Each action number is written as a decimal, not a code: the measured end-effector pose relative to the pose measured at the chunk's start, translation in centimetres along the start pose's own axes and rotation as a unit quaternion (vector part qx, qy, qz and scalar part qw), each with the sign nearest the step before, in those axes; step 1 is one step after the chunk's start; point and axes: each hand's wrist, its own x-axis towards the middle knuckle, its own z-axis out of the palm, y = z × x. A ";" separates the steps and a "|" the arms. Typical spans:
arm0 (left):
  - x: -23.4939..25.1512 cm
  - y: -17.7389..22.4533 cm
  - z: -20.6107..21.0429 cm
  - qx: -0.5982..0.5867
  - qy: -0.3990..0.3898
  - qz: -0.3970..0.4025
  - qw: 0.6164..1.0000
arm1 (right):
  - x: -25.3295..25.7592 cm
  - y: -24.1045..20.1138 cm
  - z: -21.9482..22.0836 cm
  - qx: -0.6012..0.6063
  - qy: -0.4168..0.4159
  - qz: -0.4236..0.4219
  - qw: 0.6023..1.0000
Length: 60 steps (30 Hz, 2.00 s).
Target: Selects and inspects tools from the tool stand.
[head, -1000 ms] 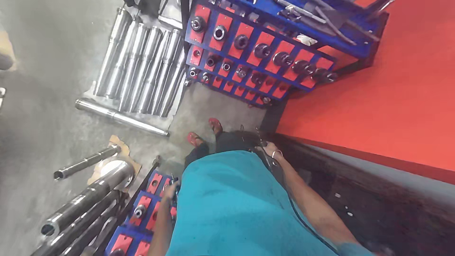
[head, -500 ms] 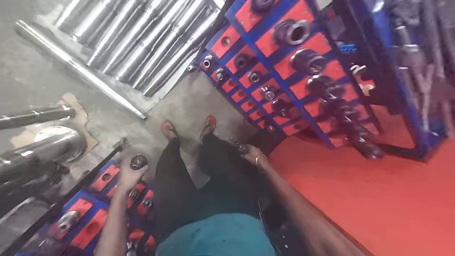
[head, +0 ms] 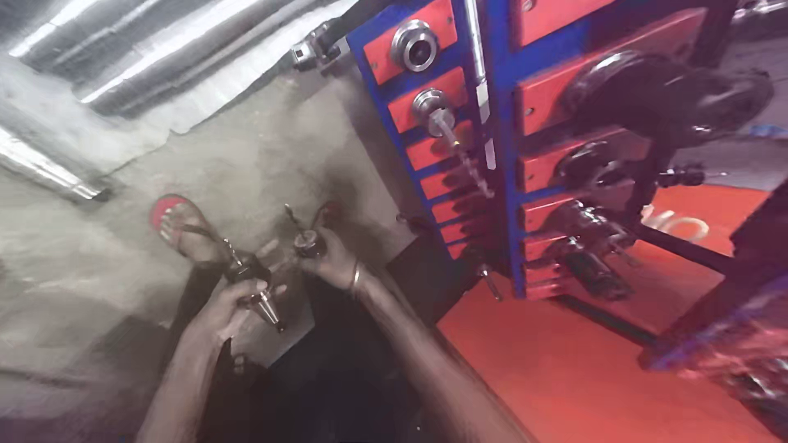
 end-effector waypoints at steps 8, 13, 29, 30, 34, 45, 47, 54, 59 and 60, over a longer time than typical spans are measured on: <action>4.8 -2.1 -2.8 -0.148 -0.217 0.064 0.963 | 4.6 -0.7 2.0 -0.005 -0.003 0.018 1.000; 4.6 -2.9 -2.5 -0.183 -0.266 0.089 0.942 | 2.9 -1.5 2.4 -0.066 0.032 0.006 0.997; -2.0 -7.9 -4.6 -0.105 -0.178 0.099 0.973 | -7.8 -2.6 -5.7 -0.191 -0.074 -0.057 0.977; -1.4 -8.8 -5.4 -0.100 -0.241 0.112 0.959 | -7.8 -1.7 -6.9 -0.166 -0.025 -0.093 0.981; -3.0 -6.9 0.8 -0.074 -0.081 0.091 0.990 | -4.4 1.6 -13.8 -0.128 0.295 -0.164 0.933; -0.1 -9.6 0.8 -0.122 -0.115 -0.006 0.986 | 8.4 -0.7 -24.1 -0.218 0.448 -0.349 0.793; 0.3 -9.6 0.7 -0.143 -0.211 -0.007 0.967 | 9.6 -0.1 -24.7 -0.203 0.443 -0.419 0.766; 1.0 -9.6 1.0 -0.169 -0.211 -0.025 0.962 | 9.5 -0.2 -24.7 -0.226 0.437 -0.441 0.751; 0.9 -8.2 2.1 -0.126 -0.080 -0.034 0.988 | 5.6 -2.0 -22.0 -0.258 0.352 -0.430 0.790; 0.8 -8.2 2.1 -0.123 -0.051 -0.045 0.990 | 4.9 -2.2 -21.6 -0.285 0.342 -0.437 0.782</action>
